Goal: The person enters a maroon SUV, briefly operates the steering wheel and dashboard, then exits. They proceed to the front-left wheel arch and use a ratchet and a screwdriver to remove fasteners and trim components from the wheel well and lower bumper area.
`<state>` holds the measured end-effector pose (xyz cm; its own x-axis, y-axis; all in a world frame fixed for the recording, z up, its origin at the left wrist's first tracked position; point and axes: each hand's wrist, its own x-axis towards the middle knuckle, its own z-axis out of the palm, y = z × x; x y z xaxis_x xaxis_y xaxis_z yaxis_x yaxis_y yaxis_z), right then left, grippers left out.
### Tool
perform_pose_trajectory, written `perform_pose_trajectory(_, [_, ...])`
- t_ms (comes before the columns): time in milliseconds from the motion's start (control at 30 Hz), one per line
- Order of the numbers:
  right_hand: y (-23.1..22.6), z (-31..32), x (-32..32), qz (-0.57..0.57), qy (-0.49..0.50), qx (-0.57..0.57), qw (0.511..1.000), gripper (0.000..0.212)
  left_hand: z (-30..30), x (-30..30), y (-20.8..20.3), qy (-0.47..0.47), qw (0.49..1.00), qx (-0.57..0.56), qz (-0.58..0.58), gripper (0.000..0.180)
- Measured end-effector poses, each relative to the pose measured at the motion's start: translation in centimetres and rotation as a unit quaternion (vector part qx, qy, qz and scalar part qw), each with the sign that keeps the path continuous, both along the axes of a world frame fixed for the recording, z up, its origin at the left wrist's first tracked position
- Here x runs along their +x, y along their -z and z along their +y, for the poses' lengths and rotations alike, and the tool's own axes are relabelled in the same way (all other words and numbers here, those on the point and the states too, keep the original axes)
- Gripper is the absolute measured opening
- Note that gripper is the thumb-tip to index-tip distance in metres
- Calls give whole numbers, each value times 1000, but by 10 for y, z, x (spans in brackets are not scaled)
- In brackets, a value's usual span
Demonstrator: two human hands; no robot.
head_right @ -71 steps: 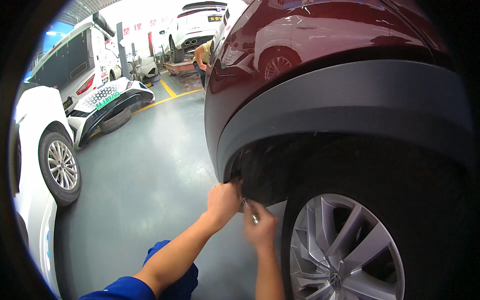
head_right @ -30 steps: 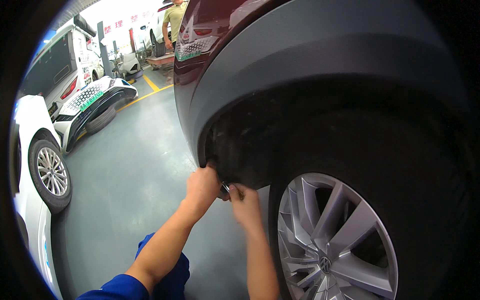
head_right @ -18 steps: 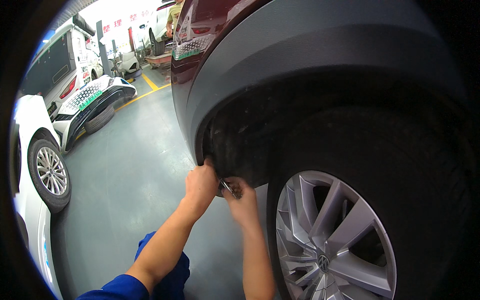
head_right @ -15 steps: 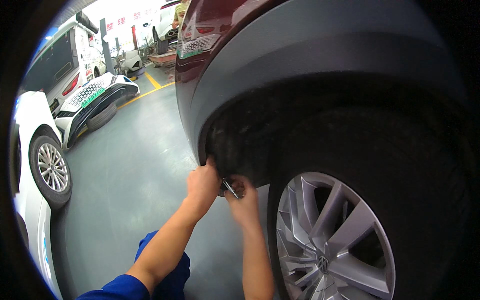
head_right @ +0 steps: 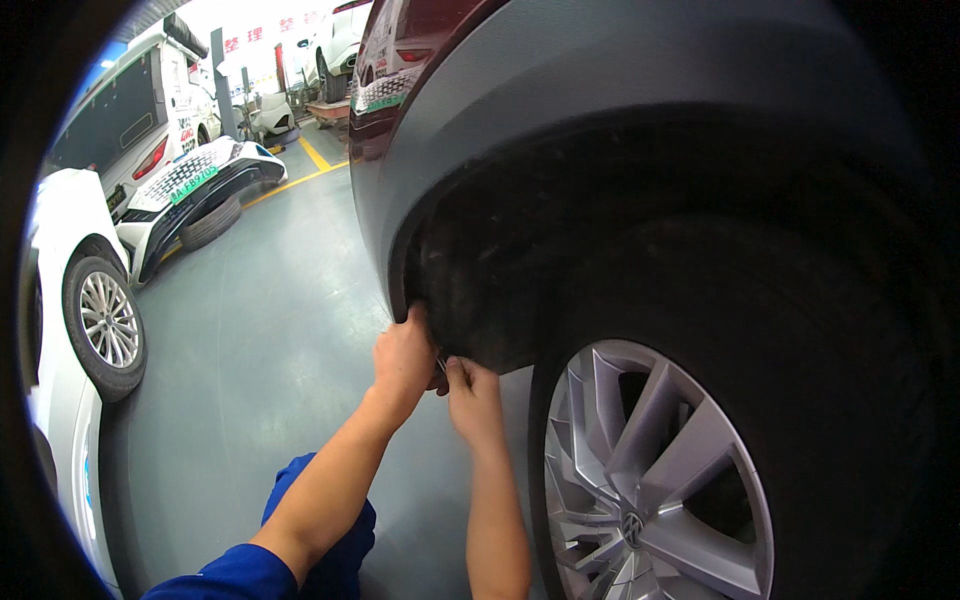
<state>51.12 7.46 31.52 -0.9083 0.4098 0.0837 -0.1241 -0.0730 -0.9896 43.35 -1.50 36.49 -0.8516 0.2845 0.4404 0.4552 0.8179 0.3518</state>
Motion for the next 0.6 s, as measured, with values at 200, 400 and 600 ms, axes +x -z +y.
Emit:
perform_pose_trajectory(200, [6, -3, -2, 93, 38, 8, 995, 20, -2, -1, 1, 5, 1000, -6, 26, 35])
perform_pose_trajectory(400, [8, 1, -4, 69, 57, -26, 996, 26, -3, 0, 2, 2, 1000, -2, 19, 43])
perform_pose_trajectory(600, [1, -3, 4, 137, 82, 21, 987, 28, 0, 0, 4, -10, 1000, 2, 6, 47])
